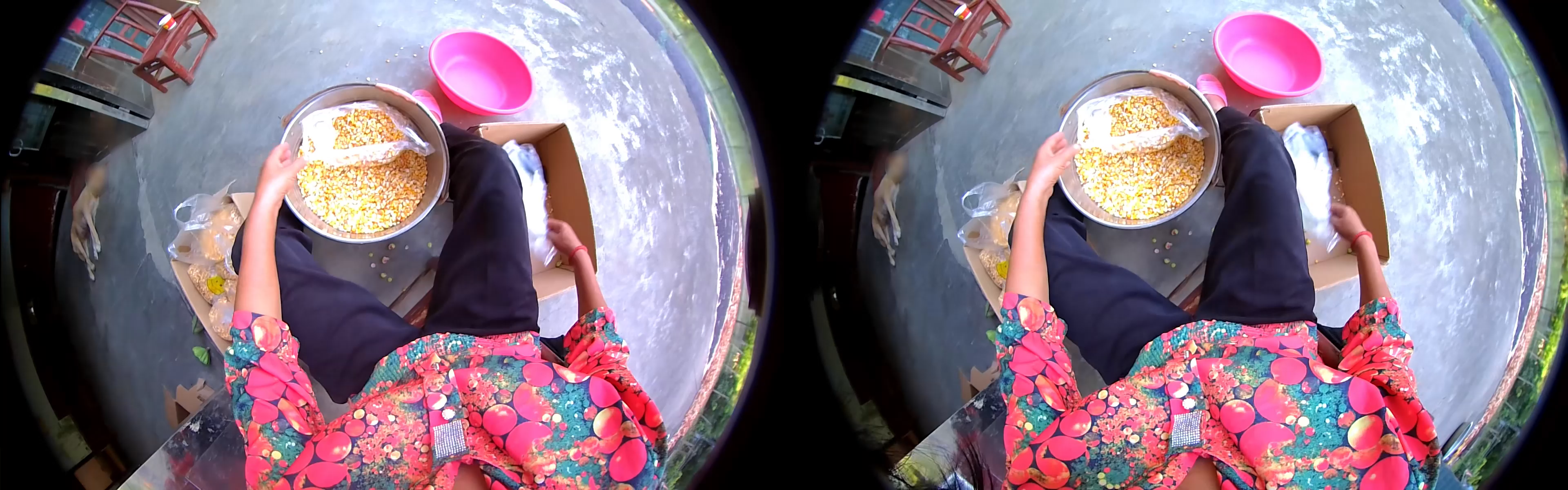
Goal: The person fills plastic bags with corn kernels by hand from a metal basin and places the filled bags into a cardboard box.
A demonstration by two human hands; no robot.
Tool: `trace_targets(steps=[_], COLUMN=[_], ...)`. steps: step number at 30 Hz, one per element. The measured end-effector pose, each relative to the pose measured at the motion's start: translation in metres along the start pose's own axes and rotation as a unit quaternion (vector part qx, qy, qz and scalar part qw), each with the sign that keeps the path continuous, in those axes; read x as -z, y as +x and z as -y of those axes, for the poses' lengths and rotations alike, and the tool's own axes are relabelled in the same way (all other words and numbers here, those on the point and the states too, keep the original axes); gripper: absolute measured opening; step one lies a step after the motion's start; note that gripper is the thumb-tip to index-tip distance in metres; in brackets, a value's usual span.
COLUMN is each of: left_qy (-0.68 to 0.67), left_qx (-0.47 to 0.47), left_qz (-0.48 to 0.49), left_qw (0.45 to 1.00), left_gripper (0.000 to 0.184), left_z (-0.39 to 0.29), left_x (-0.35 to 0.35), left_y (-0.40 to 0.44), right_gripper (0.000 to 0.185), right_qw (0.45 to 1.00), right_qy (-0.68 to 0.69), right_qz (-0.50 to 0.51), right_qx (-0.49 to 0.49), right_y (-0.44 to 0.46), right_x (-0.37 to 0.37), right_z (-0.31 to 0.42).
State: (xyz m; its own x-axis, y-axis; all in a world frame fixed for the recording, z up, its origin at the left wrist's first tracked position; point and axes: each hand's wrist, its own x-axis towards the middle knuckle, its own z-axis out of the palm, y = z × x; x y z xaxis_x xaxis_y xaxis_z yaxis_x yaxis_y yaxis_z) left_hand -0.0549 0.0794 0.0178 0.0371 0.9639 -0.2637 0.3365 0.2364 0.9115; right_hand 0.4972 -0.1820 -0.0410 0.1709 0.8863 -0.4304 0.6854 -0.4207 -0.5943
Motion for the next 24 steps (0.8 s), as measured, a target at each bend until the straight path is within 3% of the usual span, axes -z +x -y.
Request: trace_targets(steps=[3, 5, 6, 7, 9, 11, 12, 13, 15, 16, 18, 20, 22, 24], left_qy=[0.063, 0.111, 0.148, 0.184, 0.215, 0.073, 0.067, 0.034, -0.028, -0.054, -0.119, -0.218, -0.261, -0.303], left_qx=[-0.004, -0.004, -0.007, -0.008, 0.011, 0.047, 0.045, 0.046, 0.045, 0.018, 0.024, 0.039, 0.015, -0.011], left_qz=[0.014, 0.012, -0.002, -0.015, -0.004, 0.001, -0.002, 0.041, 0.123, 0.112, 0.096, 0.084, 0.098, 0.113], left_qw=[0.998, 0.994, 0.989, 0.983, 0.977, 0.996, 0.997, 0.998, 0.991, 0.992, 0.988, 0.971, 0.960, 0.946], left_gripper=[0.079, 0.084, 0.087, 0.090, 0.086, 0.070, 0.070, 0.057, 0.033, 0.022, 0.018, 0.012, 0.013, 0.013], left_z=[0.021, 0.024, 0.026, 0.027, 0.026, 0.017, 0.016, 0.016, 0.015, 0.004, -0.012, -0.022, -0.026, -0.034], left_x=[-0.014, -0.014, -0.016, -0.019, -0.023, -0.026, -0.028, -0.029, -0.028, -0.031, -0.033, -0.033, -0.032, -0.029], left_y=[0.026, 0.037, 0.040, 0.043, 0.046, 0.043, 0.044, 0.044, 0.045, 0.037, 0.026, 0.017, 0.011, 0.002], right_gripper=[0.020, 0.018, 0.018, 0.018, 0.016, 0.016, 0.017, 0.018, 0.023, 0.023, 0.025, 0.019, 0.013, 0.013], right_qw=[0.990, 0.996, 0.983, 0.983, 0.956, 0.969, 0.989, 0.996, 0.976, 0.981, 0.985, 0.998, 0.983, 0.961], right_qy=[-0.116, -0.007, 0.112, 0.108, 0.260, 0.213, 0.102, -0.011, -0.202, -0.168, -0.135, 0.022, 0.098, 0.090], right_qz=[0.054, 0.011, -0.021, -0.025, -0.108, -0.114, -0.100, -0.084, 0.036, 0.040, 0.044, -0.062, -0.134, -0.212], right_qx=[-0.062, -0.086, -0.143, -0.144, -0.085, -0.043, -0.026, -0.009, -0.067, -0.085, -0.101, -0.004, 0.073, 0.153], right_y=[-0.005, -0.002, 0.001, 0.004, 0.008, 0.018, 0.018, 0.019, 0.021, 0.021, 0.025, 0.042, 0.045, 0.050], right_x=[-0.017, -0.023, -0.021, -0.019, -0.009, 0.000, 0.002, 0.004, 0.006, 0.008, 0.009, 0.013, 0.024, 0.029], right_z=[-0.012, -0.023, -0.020, -0.018, -0.014, -0.033, -0.038, -0.040, -0.041, -0.032, -0.016, 0.003, 0.079, 0.152])
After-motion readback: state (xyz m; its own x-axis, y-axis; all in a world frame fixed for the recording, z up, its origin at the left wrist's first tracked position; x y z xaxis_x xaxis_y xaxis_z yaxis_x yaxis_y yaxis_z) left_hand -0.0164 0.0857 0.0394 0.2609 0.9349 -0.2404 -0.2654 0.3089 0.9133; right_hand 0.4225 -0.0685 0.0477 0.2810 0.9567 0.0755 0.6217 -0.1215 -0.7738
